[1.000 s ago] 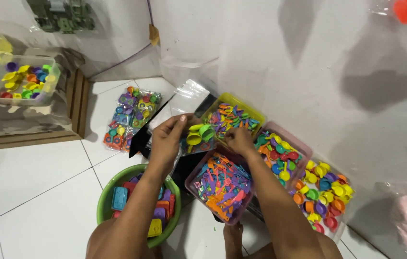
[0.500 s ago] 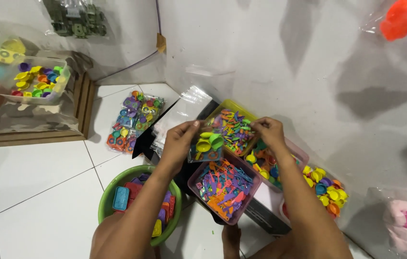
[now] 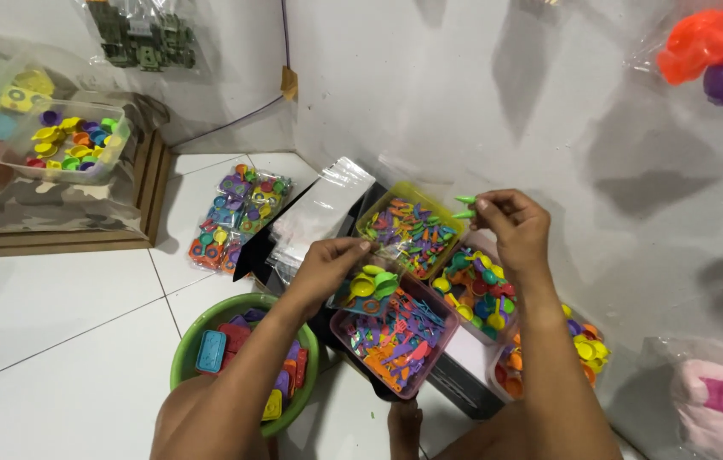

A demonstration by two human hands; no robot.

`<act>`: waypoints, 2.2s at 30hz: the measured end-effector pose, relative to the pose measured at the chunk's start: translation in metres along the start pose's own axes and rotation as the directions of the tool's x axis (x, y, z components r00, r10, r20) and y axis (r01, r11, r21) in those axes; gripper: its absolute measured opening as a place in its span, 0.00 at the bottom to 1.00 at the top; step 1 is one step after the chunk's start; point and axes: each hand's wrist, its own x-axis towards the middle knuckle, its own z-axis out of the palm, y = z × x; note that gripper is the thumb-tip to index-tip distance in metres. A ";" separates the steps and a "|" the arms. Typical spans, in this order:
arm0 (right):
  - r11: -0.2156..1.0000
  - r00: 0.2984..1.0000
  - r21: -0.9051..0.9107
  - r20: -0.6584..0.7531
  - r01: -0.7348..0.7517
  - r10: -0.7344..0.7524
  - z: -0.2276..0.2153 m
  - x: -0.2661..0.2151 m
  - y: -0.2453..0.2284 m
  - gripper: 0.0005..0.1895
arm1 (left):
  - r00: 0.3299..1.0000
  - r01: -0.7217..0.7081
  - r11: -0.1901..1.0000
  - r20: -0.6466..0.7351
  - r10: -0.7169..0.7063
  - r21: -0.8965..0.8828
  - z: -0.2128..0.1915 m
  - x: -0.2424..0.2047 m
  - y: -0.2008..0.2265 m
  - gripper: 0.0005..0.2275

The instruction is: Picking small plastic toys from various containers and placing them into a plastic bag for packaging.

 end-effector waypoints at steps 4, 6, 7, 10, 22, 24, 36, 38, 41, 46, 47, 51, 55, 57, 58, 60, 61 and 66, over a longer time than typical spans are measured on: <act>0.992 0.992 -0.022 0.036 0.125 -0.124 0.003 -0.006 -0.026 0.05 | 1.000 0.021 0.999 0.021 -0.022 0.028 0.012 -0.020 0.026 0.15; 0.978 0.980 -0.057 0.037 0.199 -0.197 0.003 -0.009 -0.032 0.03 | 0.998 0.053 0.995 0.040 -0.056 0.087 0.013 -0.022 0.025 0.14; 0.979 0.981 -0.057 0.031 0.194 -0.193 0.000 -0.008 -0.032 0.03 | 0.997 0.057 0.994 0.044 -0.061 0.091 0.013 -0.020 0.025 0.14; 0.966 0.972 -0.106 0.062 0.234 -0.229 -0.009 -0.008 -0.029 0.04 | 0.996 0.056 0.990 0.055 -0.063 0.130 0.013 -0.018 0.024 0.14; 0.899 0.979 -0.394 0.146 0.192 -0.145 -0.012 0.004 0.054 0.03 | 0.996 -0.005 0.999 -0.083 0.009 0.044 0.010 -0.007 0.042 0.15; 0.869 0.974 -0.485 0.227 0.095 0.021 -0.001 0.007 0.080 0.06 | 0.995 -0.042 0.999 -0.092 0.042 -0.003 0.004 -0.003 0.042 0.14; 0.570 0.802 -0.802 0.454 0.178 0.388 0.038 0.022 0.168 0.11 | 0.990 -0.002 0.999 -0.142 -0.003 -0.036 -0.009 0.006 0.049 0.14; 0.579 0.800 -0.795 0.460 0.179 0.385 0.051 0.021 0.150 0.11 | 0.989 -0.004 0.999 -0.146 -0.001 -0.036 -0.009 0.008 0.049 0.14; 0.550 0.794 -0.802 0.484 0.233 0.369 0.062 0.019 0.152 0.12 | 0.989 -0.005 0.999 -0.149 -0.001 -0.040 -0.007 0.012 0.048 0.14; 0.591 0.805 -0.769 0.500 0.242 0.321 0.062 0.015 0.178 0.13 | 0.990 -0.008 0.998 -0.138 -0.001 -0.066 -0.008 0.015 0.041 0.15; 0.591 0.807 -0.775 0.486 0.222 0.334 0.063 0.015 0.176 0.13 | 0.991 -0.007 0.998 -0.132 -0.002 -0.069 -0.008 0.014 0.041 0.14; 0.616 0.825 -0.775 0.437 0.143 0.358 0.059 0.010 0.162 0.13 | 0.993 0.004 0.997 -0.119 -0.012 -0.071 -0.008 0.007 0.047 0.14; 0.701 0.857 -0.713 0.369 0.013 0.360 0.053 0.017 0.178 0.13 | 0.993 0.002 0.995 -0.119 -0.014 -0.104 -0.009 0.008 0.043 0.15; 0.836 0.891 -0.531 0.302 -0.139 0.339 0.051 0.019 0.173 0.11 | 0.995 -0.004 0.991 -0.098 -0.009 -0.130 -0.012 0.013 0.035 0.14; 0.837 0.893 -0.530 0.301 -0.135 0.335 0.048 0.024 0.182 0.11 | 0.995 -0.008 0.992 -0.096 -0.005 -0.130 -0.012 0.012 0.035 0.14; 0.888 0.922 -0.364 0.154 -0.282 0.355 0.041 0.034 0.199 0.11 | 0.995 0.008 0.988 -0.097 -0.023 -0.155 -0.010 0.010 0.034 0.14; 0.888 0.923 -0.366 0.151 -0.280 0.353 0.038 0.035 0.197 0.11 | 0.995 0.007 0.988 -0.093 -0.021 -0.156 -0.011 0.009 0.034 0.14; 0.925 0.929 -0.106 0.027 -0.366 0.370 0.039 0.032 0.136 0.13 | 0.996 0.023 0.993 -0.083 -0.033 -0.118 -0.010 0.003 0.034 0.13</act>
